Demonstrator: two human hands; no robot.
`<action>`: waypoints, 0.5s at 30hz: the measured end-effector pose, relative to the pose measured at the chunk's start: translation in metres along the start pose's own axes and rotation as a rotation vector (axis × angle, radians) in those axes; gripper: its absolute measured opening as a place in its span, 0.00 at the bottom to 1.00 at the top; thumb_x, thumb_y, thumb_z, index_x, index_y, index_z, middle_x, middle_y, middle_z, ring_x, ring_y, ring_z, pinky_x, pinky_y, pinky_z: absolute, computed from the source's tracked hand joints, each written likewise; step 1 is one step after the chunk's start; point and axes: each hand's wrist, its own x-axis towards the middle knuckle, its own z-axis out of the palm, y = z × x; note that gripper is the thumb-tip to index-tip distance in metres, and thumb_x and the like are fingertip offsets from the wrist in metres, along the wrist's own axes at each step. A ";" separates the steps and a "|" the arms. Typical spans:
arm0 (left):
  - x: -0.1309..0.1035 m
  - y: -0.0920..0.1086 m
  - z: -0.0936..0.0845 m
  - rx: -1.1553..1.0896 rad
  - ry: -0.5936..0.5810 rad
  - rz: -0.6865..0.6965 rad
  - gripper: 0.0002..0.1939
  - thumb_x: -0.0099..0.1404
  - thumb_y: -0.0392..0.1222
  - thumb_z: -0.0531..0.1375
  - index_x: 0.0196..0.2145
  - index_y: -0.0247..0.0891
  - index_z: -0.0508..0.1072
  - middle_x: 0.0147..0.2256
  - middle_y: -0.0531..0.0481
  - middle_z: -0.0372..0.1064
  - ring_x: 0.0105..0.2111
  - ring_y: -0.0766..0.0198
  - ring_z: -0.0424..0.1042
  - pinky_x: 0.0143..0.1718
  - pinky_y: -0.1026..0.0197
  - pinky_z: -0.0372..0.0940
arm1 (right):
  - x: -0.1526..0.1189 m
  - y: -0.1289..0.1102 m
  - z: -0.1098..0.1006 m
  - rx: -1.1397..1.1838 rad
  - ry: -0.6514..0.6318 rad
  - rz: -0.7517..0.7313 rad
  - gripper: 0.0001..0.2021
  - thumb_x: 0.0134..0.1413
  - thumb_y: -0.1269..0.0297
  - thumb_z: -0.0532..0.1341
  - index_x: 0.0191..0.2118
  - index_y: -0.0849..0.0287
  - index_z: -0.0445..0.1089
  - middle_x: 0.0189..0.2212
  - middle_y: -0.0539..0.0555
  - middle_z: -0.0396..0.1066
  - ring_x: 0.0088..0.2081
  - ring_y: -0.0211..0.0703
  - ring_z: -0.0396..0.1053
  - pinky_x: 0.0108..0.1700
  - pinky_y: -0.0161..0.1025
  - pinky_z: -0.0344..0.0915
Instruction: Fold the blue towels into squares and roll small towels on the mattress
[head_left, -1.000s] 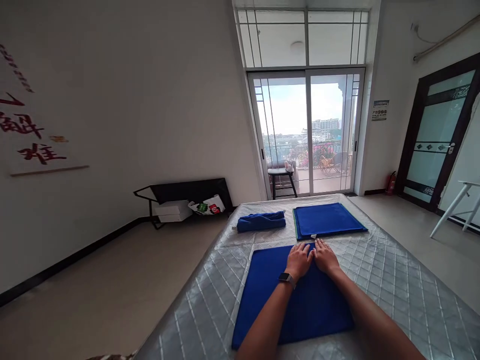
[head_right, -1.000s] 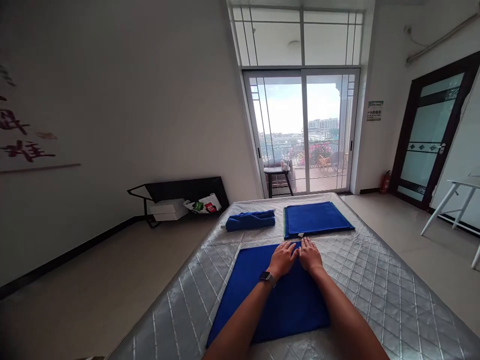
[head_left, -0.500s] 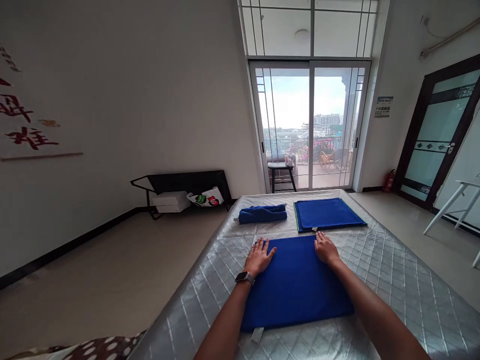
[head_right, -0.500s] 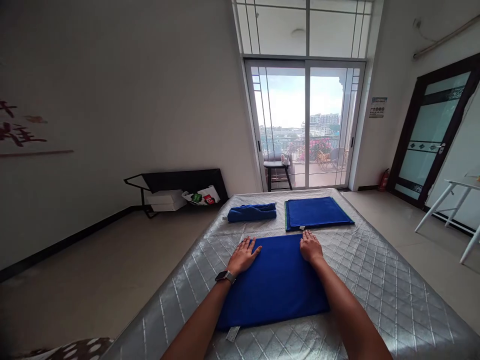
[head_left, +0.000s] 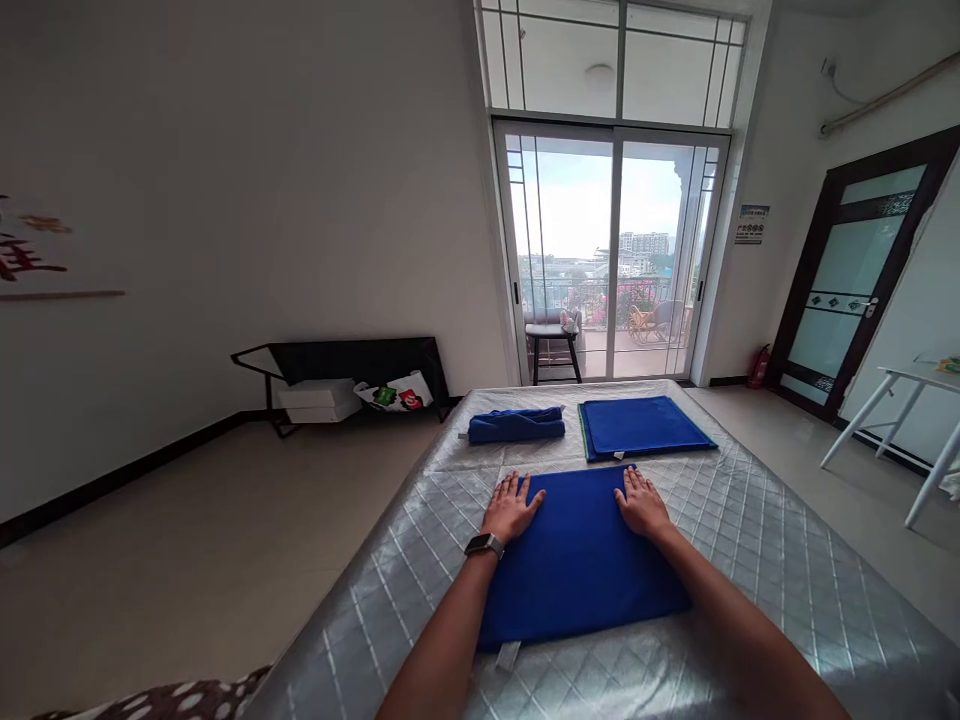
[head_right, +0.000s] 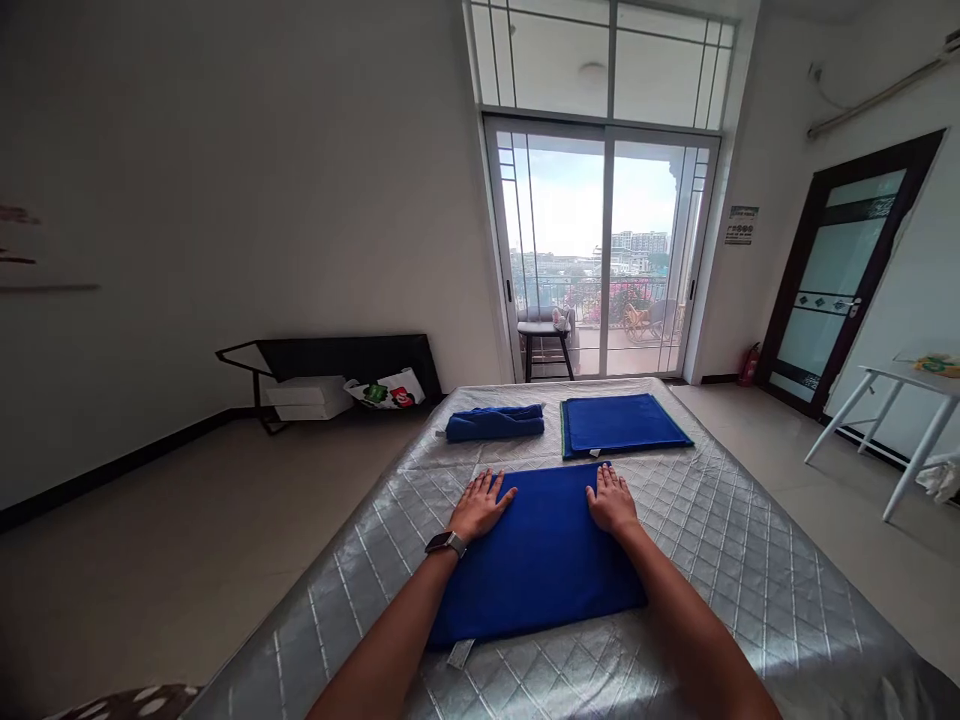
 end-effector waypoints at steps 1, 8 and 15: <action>0.001 0.002 -0.001 0.015 -0.002 -0.014 0.37 0.71 0.61 0.43 0.69 0.34 0.55 0.69 0.38 0.49 0.70 0.47 0.45 0.68 0.46 0.41 | 0.000 -0.001 0.000 0.005 0.004 0.001 0.33 0.68 0.53 0.41 0.72 0.68 0.44 0.71 0.60 0.43 0.72 0.44 0.37 0.70 0.44 0.37; 0.010 0.083 0.008 -0.071 0.066 0.282 0.25 0.72 0.54 0.52 0.62 0.42 0.65 0.64 0.40 0.60 0.64 0.47 0.59 0.63 0.40 0.54 | -0.001 -0.004 -0.002 0.018 -0.001 0.008 0.33 0.68 0.55 0.42 0.72 0.69 0.44 0.71 0.60 0.41 0.72 0.44 0.37 0.70 0.44 0.36; 0.002 0.135 0.028 -0.092 -0.021 0.418 0.18 0.70 0.48 0.59 0.55 0.42 0.69 0.57 0.43 0.66 0.51 0.55 0.70 0.52 0.45 0.68 | 0.000 0.000 0.000 0.003 -0.024 -0.022 0.31 0.68 0.60 0.42 0.72 0.68 0.43 0.71 0.60 0.43 0.72 0.42 0.36 0.69 0.43 0.37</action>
